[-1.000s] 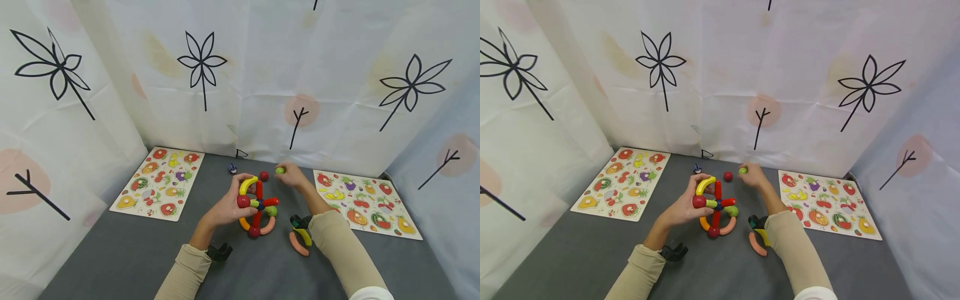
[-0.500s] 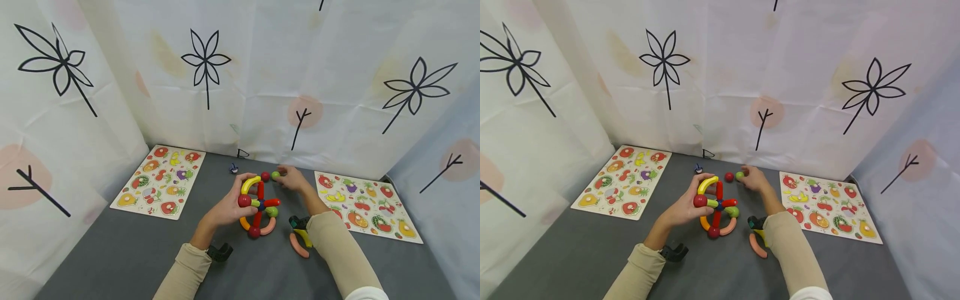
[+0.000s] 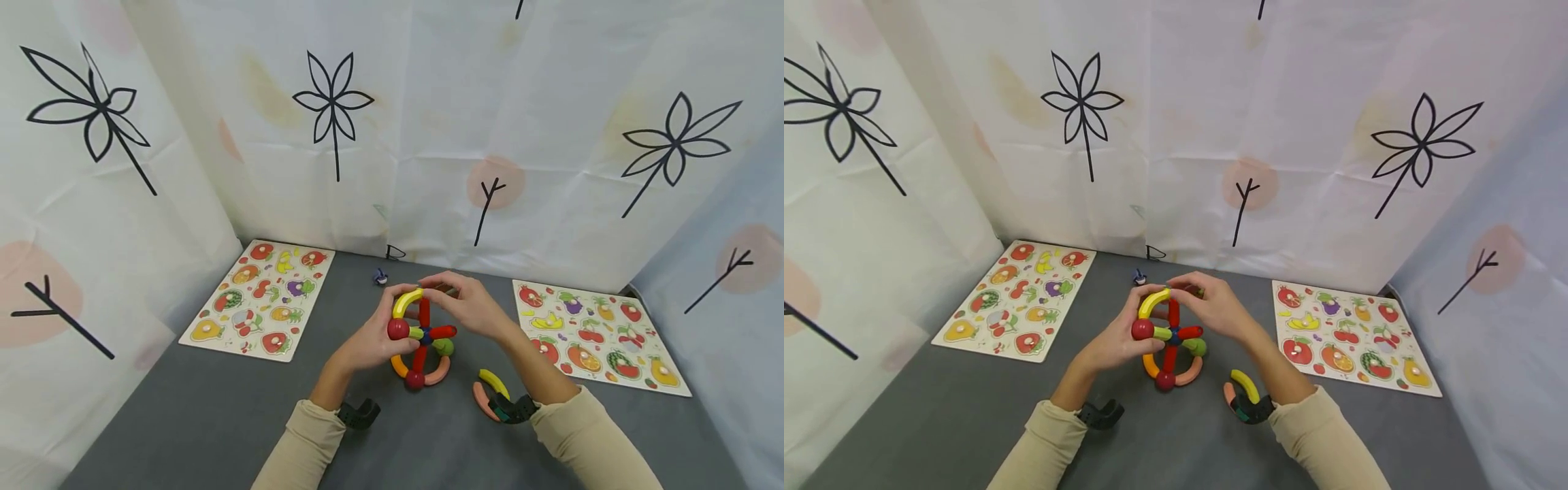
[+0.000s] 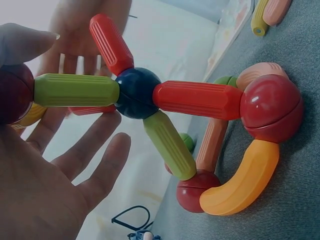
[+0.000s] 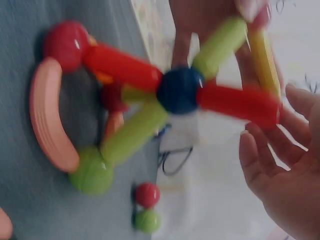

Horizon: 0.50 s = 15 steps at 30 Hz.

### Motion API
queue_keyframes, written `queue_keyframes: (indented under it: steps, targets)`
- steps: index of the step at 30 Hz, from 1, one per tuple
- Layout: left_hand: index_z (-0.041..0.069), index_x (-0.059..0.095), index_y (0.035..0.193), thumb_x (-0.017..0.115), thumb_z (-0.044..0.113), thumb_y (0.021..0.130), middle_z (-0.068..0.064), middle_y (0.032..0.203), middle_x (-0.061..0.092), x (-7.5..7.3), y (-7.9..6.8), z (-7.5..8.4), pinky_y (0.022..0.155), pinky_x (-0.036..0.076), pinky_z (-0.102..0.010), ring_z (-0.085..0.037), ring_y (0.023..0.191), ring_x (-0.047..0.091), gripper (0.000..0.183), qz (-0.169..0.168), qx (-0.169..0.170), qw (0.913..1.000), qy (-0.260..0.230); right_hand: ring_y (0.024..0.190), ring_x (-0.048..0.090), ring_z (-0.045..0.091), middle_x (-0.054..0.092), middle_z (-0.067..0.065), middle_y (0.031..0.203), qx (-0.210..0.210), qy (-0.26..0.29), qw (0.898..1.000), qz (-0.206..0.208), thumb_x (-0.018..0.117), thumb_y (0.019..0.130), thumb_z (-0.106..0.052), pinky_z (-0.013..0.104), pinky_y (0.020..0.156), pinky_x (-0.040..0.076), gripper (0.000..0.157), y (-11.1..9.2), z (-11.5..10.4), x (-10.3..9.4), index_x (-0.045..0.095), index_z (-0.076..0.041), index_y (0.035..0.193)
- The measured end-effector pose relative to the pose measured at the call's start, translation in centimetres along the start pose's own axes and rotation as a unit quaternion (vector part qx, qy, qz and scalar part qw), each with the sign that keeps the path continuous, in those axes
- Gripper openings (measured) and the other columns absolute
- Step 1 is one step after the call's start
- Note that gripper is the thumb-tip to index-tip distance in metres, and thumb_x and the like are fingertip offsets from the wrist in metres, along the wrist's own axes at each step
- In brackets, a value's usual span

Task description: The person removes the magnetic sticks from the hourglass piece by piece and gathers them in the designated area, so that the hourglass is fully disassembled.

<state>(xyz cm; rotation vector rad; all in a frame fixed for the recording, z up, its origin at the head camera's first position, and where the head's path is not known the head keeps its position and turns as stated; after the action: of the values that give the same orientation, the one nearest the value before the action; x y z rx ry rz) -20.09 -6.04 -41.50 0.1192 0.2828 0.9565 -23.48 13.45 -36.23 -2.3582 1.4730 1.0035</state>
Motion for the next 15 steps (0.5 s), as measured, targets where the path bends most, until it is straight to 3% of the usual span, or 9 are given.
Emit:
queue_keyframes:
  steps: [7,15]
  targets:
    - [0.018,0.012,0.154,0.066,0.006,0.09,-0.014,0.155,0.028,0.2,-0.1,-0.2,0.1,0.055,-0.029,-0.037,0.136,0.046,0.085,0.003,-0.002,1.0,0.005,0.094,0.065,0.017,0.072,0.005,0.109,-0.016,-0.001,0.999,0.038,0.072,0.096,-0.023,0.025,0.081,0.056,0.027,-0.5,-0.8,1.5,0.067,-0.012,0.121]
    - [0.016,0.011,0.149,0.061,0.002,0.087,-0.015,0.153,0.029,0.2,0.1,-0.1,0.093,0.057,-0.026,-0.037,0.135,0.05,0.08,0.014,-0.005,0.9999,-0.006,0.086,0.065,0.016,0.069,0.005,0.103,-0.058,-0.019,0.994,0.093,0.078,0.091,-0.015,0.024,0.077,0.056,0.023,-0.6,-1.2,1.1,0.061,-0.009,0.105]
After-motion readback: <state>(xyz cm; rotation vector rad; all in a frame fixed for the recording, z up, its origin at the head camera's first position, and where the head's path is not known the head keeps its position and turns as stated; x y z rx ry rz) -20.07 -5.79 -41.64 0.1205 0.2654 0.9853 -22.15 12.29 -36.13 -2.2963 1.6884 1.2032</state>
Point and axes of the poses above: each hand's wrist, its own y-axis towards the middle knuckle, its own x-axis out of the palm, z = x × y, the point moved 3 cm from there along y, towards the middle knuckle
